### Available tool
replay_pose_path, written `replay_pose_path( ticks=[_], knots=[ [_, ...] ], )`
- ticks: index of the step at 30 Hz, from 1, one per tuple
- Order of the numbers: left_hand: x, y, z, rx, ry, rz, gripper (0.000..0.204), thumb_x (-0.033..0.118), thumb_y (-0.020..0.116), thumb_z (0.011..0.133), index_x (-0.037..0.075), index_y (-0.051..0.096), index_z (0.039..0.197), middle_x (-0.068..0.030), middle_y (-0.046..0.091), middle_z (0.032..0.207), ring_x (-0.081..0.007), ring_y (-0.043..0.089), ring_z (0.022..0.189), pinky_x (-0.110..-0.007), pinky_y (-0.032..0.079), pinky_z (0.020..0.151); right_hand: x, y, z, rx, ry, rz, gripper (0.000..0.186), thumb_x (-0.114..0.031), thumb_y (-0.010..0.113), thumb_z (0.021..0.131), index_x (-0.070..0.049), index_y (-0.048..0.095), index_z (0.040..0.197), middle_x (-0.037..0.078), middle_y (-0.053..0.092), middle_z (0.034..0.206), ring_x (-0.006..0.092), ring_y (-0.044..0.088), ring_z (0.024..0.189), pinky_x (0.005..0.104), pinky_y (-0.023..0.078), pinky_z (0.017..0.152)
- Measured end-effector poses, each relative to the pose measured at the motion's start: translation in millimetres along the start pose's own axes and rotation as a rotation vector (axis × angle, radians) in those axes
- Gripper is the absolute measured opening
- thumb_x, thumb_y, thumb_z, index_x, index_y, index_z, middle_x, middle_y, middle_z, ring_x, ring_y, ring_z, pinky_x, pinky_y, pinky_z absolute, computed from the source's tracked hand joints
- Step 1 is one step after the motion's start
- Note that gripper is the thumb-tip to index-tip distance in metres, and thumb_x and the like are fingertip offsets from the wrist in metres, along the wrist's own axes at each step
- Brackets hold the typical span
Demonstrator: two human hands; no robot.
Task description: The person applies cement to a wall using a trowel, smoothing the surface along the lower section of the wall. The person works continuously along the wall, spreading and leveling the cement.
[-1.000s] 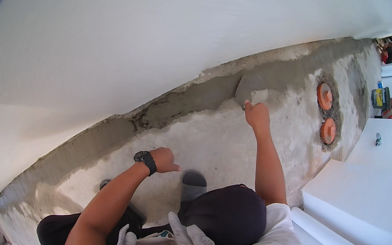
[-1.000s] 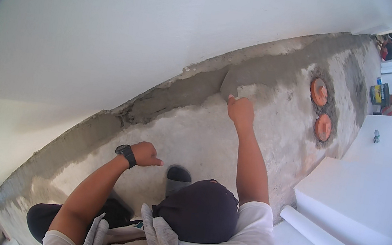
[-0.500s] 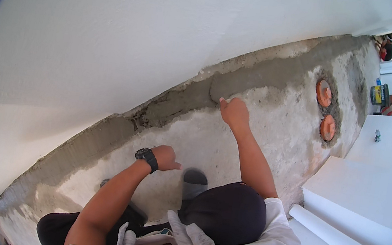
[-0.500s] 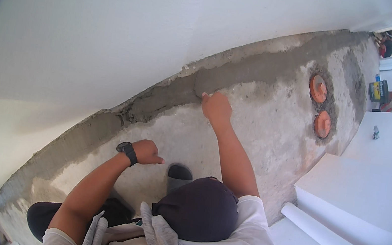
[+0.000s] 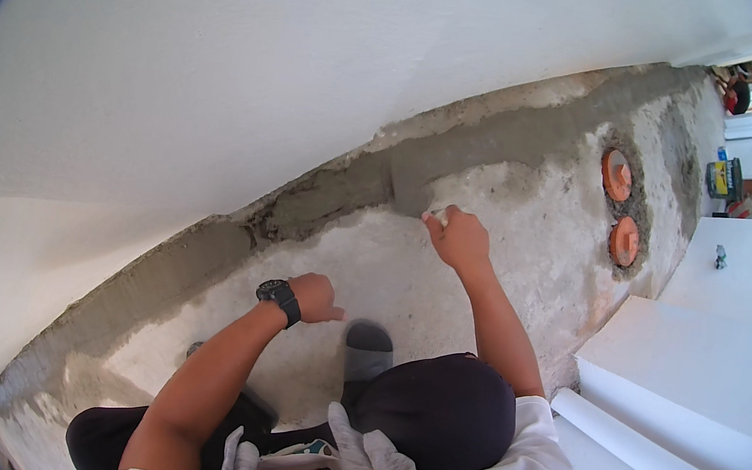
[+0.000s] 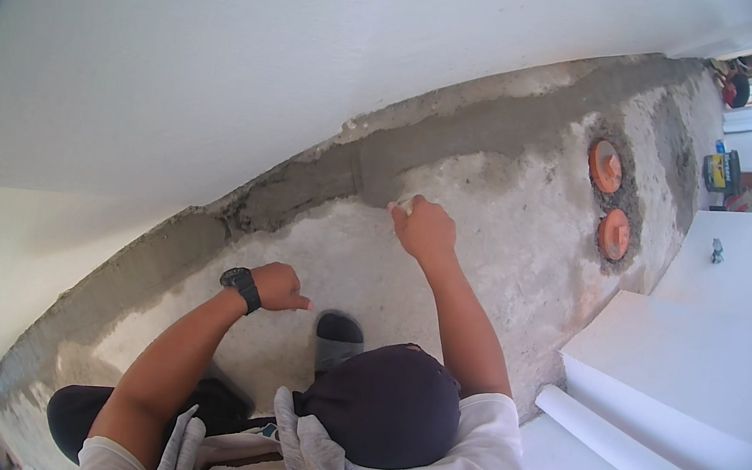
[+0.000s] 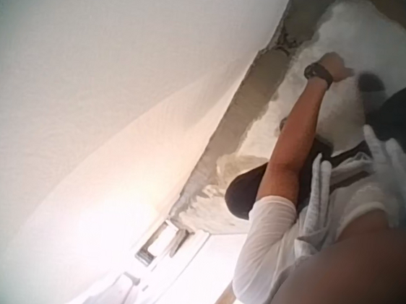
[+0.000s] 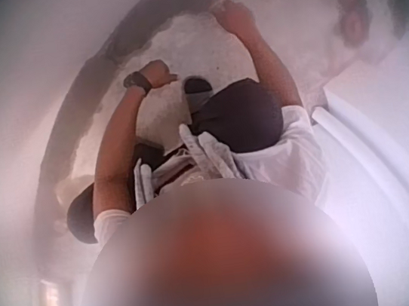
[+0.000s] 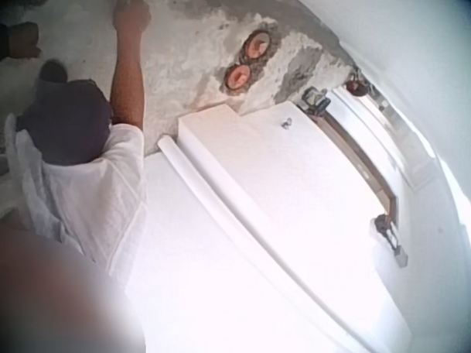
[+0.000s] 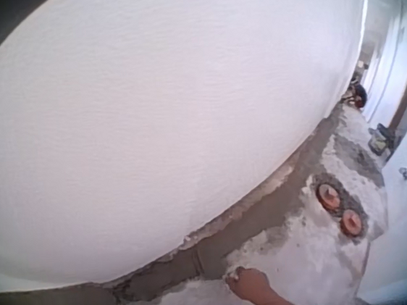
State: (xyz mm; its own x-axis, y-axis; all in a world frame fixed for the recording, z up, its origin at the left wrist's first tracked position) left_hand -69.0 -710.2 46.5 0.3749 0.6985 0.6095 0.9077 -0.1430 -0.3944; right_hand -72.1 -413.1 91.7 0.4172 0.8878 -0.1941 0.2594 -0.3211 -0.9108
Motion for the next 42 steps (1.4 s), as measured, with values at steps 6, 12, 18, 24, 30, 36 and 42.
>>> replay_pose_path(
  ticks=[6, 12, 18, 24, 30, 36, 42],
  knots=[
    [1, 4, 0, 0.034, -0.005, -0.022, 0.049, 0.055, 0.067, 0.087, 0.009, 0.079, 0.075, -0.0172, 0.07, 0.071, -0.0345, 0.068, 0.071, -0.045, 0.053, 0.071, 39, -10, 37, 0.199, 0.09, 0.023, 0.053, -0.05, 0.065, 0.092, 0.002, 0.066, 0.083, 0.026, 0.069, 0.082, 0.0459, 0.068, 0.082, 0.0523, 0.054, 0.071],
    [1, 5, 3, 0.034, 0.028, -0.04, 0.05, 0.054, 0.066, 0.088, 0.008, 0.079, 0.075, -0.0169, 0.07, 0.071, -0.0343, 0.068, 0.071, -0.045, 0.053, 0.071, 28, 7, 33, 0.074, -0.067, -0.015, 0.047, -0.046, 0.063, 0.094, 0.0, 0.066, 0.089, 0.024, 0.07, 0.082, 0.0425, 0.069, 0.084, 0.0502, 0.055, 0.074],
    [-1, 3, 8, 0.057, 0.01, -0.003, 0.049, 0.054, 0.066, 0.088, 0.008, 0.078, 0.074, -0.0168, 0.07, 0.072, -0.0341, 0.068, 0.071, -0.044, 0.053, 0.072, 35, 13, -2, 0.044, 0.011, -0.034, 0.046, -0.045, 0.063, 0.093, 0.001, 0.064, 0.088, 0.024, 0.07, 0.081, 0.0429, 0.069, 0.082, 0.0508, 0.055, 0.073],
    [-4, -5, 8, 0.09, -0.014, 0.08, 0.048, 0.052, 0.066, 0.088, 0.008, 0.078, 0.074, -0.0163, 0.071, 0.072, -0.0336, 0.069, 0.073, -0.045, 0.054, 0.074, 65, 2, -67, -0.081, 0.111, -0.065, 0.045, -0.046, 0.063, 0.093, -0.001, 0.064, 0.088, 0.025, 0.069, 0.082, 0.0438, 0.069, 0.082, 0.0518, 0.055, 0.072],
    [-7, -1, 10, 0.047, -0.015, 0.028, 0.049, 0.052, 0.066, 0.087, 0.006, 0.078, 0.075, -0.0179, 0.07, 0.072, -0.0362, 0.068, 0.073, -0.046, 0.054, 0.074, 64, -14, -13, 0.11, 0.099, -0.063, 0.048, -0.048, 0.063, 0.092, 0.0, 0.066, 0.09, 0.025, 0.07, 0.085, 0.0434, 0.069, 0.085, 0.0514, 0.055, 0.073],
    [-8, -5, 8, 0.167, -0.01, 0.069, 0.053, 0.053, 0.065, 0.086, 0.002, 0.075, 0.074, -0.023, 0.068, 0.075, -0.041, 0.066, 0.074, -0.048, 0.053, 0.074, 44, 12, -14, 0.067, 0.095, -0.054, 0.051, -0.049, 0.067, 0.091, 0.002, 0.066, 0.087, 0.027, 0.069, 0.08, 0.0442, 0.069, 0.083, 0.0518, 0.054, 0.072],
    [-16, -2, 10, 0.137, -0.014, 0.105, 0.053, 0.054, 0.065, 0.086, 0.004, 0.076, 0.074, -0.022, 0.069, 0.076, -0.0404, 0.066, 0.075, -0.049, 0.053, 0.074, 64, -8, -46, 0.007, -0.004, -0.032, 0.054, -0.049, 0.068, 0.09, 0.004, 0.064, 0.08, 0.029, 0.068, 0.081, 0.0454, 0.068, 0.082, 0.0522, 0.053, 0.071]
  ],
)
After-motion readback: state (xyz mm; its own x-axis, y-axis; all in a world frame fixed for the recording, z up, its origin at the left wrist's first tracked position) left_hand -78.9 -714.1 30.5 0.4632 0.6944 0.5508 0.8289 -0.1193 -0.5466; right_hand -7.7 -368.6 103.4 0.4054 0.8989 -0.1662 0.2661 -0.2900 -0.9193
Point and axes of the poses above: each hand's wrist, its own z-axis towards the middle knuckle, its own y-axis out of the palm, x = y × z, the point moved 1 cm from there along z, towards the middle knuckle
